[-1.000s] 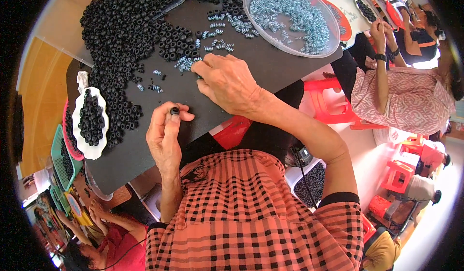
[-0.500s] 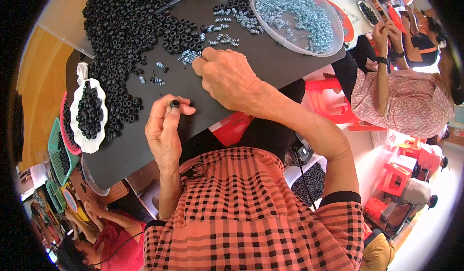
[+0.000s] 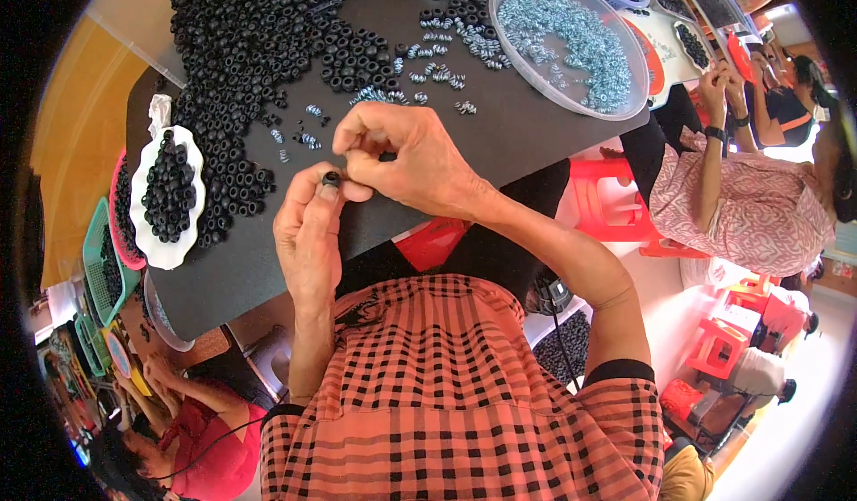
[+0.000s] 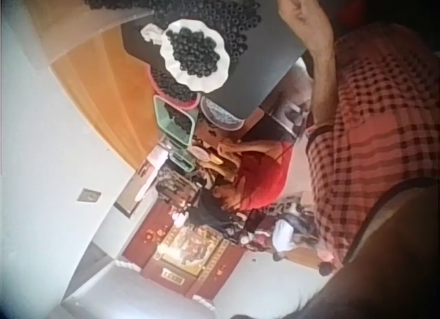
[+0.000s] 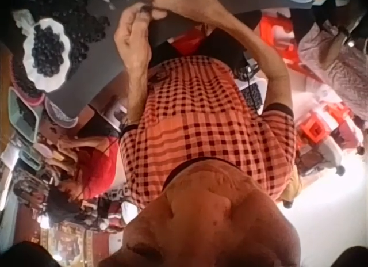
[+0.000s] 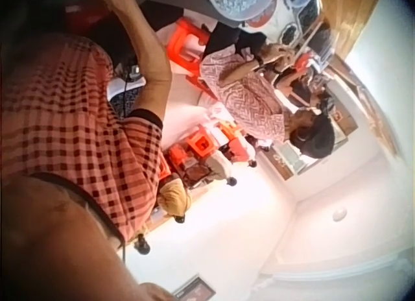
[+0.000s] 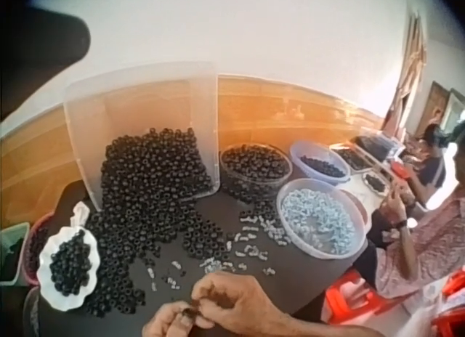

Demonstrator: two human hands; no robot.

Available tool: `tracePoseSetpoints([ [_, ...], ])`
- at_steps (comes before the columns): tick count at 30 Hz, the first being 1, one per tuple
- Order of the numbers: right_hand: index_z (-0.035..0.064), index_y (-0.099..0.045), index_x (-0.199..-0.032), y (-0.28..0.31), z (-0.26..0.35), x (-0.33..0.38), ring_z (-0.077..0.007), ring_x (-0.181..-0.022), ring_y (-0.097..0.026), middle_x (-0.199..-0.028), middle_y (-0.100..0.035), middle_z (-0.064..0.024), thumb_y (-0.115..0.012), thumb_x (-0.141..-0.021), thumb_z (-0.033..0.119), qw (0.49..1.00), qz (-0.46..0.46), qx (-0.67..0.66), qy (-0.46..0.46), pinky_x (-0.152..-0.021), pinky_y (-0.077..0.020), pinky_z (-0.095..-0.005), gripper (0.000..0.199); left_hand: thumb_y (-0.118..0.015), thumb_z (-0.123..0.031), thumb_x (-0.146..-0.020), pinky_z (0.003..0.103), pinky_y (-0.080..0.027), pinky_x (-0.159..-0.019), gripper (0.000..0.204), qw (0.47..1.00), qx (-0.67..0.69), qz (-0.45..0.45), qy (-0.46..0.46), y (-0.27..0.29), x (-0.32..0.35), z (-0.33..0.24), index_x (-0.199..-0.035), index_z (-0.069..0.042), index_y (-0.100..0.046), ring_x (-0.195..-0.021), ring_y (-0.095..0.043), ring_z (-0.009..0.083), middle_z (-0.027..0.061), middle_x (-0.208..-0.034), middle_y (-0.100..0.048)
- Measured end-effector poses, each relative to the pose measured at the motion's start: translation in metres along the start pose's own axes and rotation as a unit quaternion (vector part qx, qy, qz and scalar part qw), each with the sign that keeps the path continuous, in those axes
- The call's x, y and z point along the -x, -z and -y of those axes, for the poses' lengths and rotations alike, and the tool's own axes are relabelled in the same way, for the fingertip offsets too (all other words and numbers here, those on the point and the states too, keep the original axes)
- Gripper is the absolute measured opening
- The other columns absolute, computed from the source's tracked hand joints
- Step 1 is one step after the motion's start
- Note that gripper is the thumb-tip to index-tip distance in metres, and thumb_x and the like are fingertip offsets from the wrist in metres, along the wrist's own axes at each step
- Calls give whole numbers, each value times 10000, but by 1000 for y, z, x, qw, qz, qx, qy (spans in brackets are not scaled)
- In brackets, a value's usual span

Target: The person assembles small blue inserts into black circular rings by hand at a manufacturing workstation.

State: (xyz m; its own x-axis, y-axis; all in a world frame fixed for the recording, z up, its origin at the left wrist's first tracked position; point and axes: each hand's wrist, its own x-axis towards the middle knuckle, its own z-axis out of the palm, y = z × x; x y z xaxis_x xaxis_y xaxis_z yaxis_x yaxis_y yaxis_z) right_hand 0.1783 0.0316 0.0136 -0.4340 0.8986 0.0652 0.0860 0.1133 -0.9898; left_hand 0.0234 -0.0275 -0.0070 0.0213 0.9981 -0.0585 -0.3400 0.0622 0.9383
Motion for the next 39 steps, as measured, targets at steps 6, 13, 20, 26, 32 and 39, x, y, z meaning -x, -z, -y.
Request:
tracePoseSetpoints([
  [6, 10, -629, -898, 4, 3, -11, -54, -643, -577, -728, -619, -12, -597, -793, -5, 995, -51, 82, 35, -585, -478, -226, 110, -486, -24, -932, 203, -456, -732, 156, 996, -78, 25, -19, -7, 8, -7, -1058, 29, -559, -802, -587, 67, 50, -848, -662],
  [13, 22, -638, -940, -17, 11, -53, -145, -651, -596, -802, -624, -59, -625, -765, 15, 960, 18, 214, 180, -610, -496, -274, 176, -506, -12, -912, 200, -434, -599, 145, 988, -144, 23, -45, 4, 17, -15, -1042, 14, -563, -660, -520, 32, 28, -808, -664],
  [20, 74, -621, -859, -53, 4, -105, -203, -835, -539, -799, -588, -23, -620, -753, 74, 831, 168, 410, 336, -778, -424, -346, 105, -506, -5, -911, 191, -437, -640, 141, 994, -103, -1, -29, 14, 18, -12, -1039, 13, -561, -698, -527, 35, 42, -795, -651],
  [26, 92, -615, -839, -57, 6, -113, -197, -802, -542, -782, -589, 7, -631, -734, 82, 798, 203, 467, 321, -739, -388, -336, 106, -508, -3, -916, 190, -440, -670, 146, 997, -79, 17, -16, 16, 18, -10, -1053, 24, -551, -734, -535, 37, 47, -802, -648],
  [32, 41, -626, -848, -37, 22, -83, -126, -758, -607, -832, -615, -17, -616, -702, -34, 955, 148, 196, 167, -707, -473, -273, 164, -503, -58, -943, 183, -426, -663, 145, 998, -50, -13, -34, 16, 16, -7, -1052, 17, -562, -714, -516, 30, 49, -821, -662],
  [39, 1, -659, -860, -5, 16, -24, -100, -780, -599, -872, -625, -49, -619, -741, -70, 994, 91, -43, 43, -684, -492, -245, 145, -487, -82, -953, 166, -380, -653, 197, 998, -31, -1, -49, 17, 7, -2, -1100, 6, -584, -712, -489, 16, 38, -857, -681],
])
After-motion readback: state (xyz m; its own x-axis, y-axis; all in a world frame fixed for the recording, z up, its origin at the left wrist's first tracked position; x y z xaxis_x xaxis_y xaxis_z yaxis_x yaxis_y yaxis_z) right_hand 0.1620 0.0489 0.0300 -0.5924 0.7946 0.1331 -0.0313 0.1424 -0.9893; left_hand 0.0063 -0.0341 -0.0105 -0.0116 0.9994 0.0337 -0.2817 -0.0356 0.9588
